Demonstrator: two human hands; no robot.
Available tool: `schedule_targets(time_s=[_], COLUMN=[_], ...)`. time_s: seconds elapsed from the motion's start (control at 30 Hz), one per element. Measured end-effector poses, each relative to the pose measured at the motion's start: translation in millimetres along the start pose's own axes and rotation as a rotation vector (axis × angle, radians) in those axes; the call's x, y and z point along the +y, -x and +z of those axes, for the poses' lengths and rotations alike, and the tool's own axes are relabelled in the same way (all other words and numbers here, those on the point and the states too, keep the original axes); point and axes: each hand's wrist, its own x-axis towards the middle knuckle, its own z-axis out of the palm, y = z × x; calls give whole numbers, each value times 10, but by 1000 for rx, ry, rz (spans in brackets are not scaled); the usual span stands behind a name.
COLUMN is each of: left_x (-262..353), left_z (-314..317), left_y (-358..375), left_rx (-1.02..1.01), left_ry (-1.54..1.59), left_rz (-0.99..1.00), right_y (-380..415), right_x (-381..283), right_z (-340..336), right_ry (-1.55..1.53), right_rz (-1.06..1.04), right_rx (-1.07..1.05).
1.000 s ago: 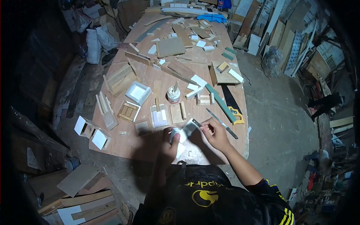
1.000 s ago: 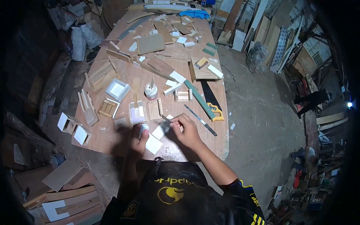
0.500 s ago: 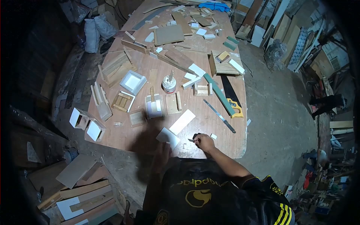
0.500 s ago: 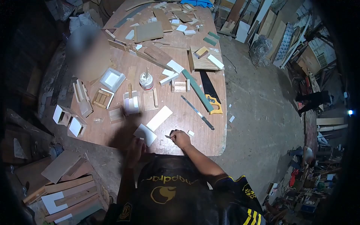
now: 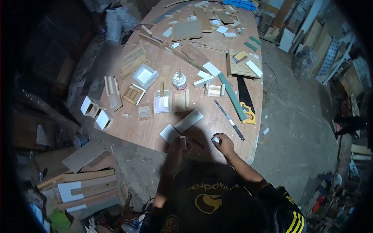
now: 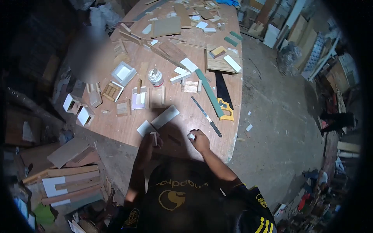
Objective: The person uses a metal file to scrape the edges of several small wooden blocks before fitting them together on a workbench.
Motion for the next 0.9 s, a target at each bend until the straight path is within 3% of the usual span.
schedule_targets(time_s=[0.07,0.13,0.27,0.33,0.43,0.5,0.63,0.73,0.8,0.9], left_x=[72,152,519,539,592,646,692,690,711,746], left_z=[143,256,570,642,737,804,918,987,1011,1010], left_y=[72,167,471,561,689,740,771,743,762,773], left_rx=[53,74,157,196,297,300,320,326,329,324], left_ry=[-21,-64,-234,-135,-312,-239,-123,-158,-181,-218], left_rz=[87,144,122,99,254,258,241,255,272,210], right_y=[-98,1,112,177,249,256,280,245,241,204], right_x=[-259,-1003,-1493,-1623,-1739,-1706,-1661,-1596,-1607,-1653], right_z=[-47,-640,-1074,-1213,-1408,-1458,-1597,-1640,-1685,-1783], right_ry=[-542,-781,-715,-693,-688,-720,-821,-717,-597,-538], right_rz=[86,-33,-308,-369,-472,-604,-613,-706,-790,-757], right_rx=[-107,-184,-117,-129,-150,-143,-243,-196,-24,-125])
